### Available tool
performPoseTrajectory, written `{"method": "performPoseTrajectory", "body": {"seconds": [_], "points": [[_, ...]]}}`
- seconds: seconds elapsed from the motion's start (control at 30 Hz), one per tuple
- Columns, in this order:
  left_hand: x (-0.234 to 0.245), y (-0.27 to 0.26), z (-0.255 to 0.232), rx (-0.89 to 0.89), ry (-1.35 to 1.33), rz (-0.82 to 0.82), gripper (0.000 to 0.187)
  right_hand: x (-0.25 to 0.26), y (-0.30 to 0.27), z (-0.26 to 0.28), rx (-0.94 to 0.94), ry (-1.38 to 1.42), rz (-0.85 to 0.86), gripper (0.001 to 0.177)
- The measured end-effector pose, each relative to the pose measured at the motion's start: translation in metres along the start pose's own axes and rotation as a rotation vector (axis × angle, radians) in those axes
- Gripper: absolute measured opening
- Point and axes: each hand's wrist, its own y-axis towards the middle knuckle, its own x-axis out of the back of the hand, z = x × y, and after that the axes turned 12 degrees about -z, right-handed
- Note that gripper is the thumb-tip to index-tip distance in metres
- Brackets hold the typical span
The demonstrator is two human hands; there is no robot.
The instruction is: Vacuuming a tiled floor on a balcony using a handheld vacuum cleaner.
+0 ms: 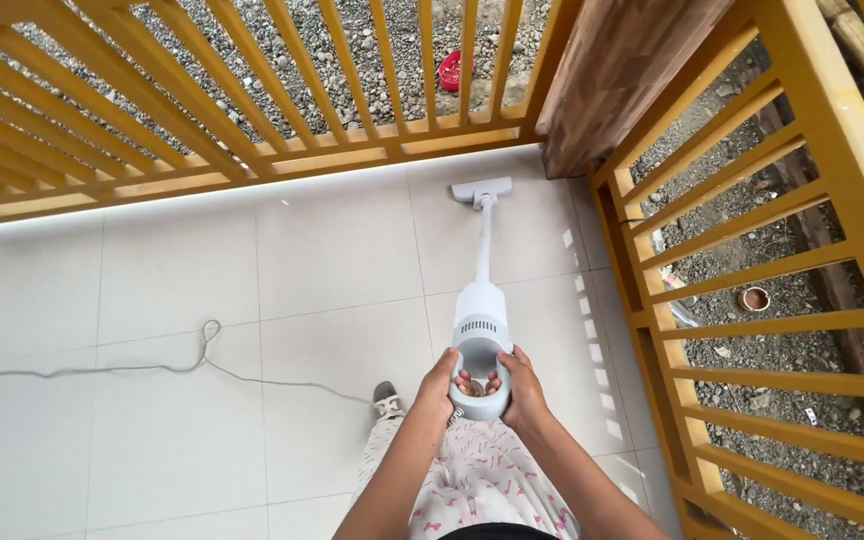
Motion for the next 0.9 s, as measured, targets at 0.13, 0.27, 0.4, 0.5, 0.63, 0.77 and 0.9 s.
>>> {"method": "performPoseTrajectory", "body": {"seconds": [0.13,0.27,0.4,0.5,0.63,0.77,0.9], "points": [[0.024,0.011,-0.007,-0.015,-0.093,-0.011,0.066,-0.026,-0.022,-0.003,0.016,-0.112,0.049,0.075],[0.03,0.042,-0.017,-0.035,-0.193,-0.017,0.07,-0.048,0.025,-0.012,0.001,-0.197,0.094,0.074],[0.004,0.051,-0.042,-0.095,-0.197,-0.05,0.067,-0.069,0.075,-0.003,-0.026,-0.208,0.118,0.056],[0.007,0.053,-0.057,-0.092,-0.241,-0.088,0.063,-0.089,0.053,0.008,-0.058,-0.201,0.13,0.049],[0.065,0.028,-0.077,-0.083,-0.219,-0.109,0.065,-0.116,0.021,-0.033,-0.101,-0.229,0.137,0.041],[0.12,0.056,-0.122,-0.074,-0.268,-0.1,0.063,-0.177,0.003,-0.068,-0.083,-0.273,0.166,0.062],[0.153,0.065,-0.171,-0.07,-0.328,-0.108,0.054,-0.234,0.003,-0.089,-0.074,-0.313,0.211,0.064]]}}
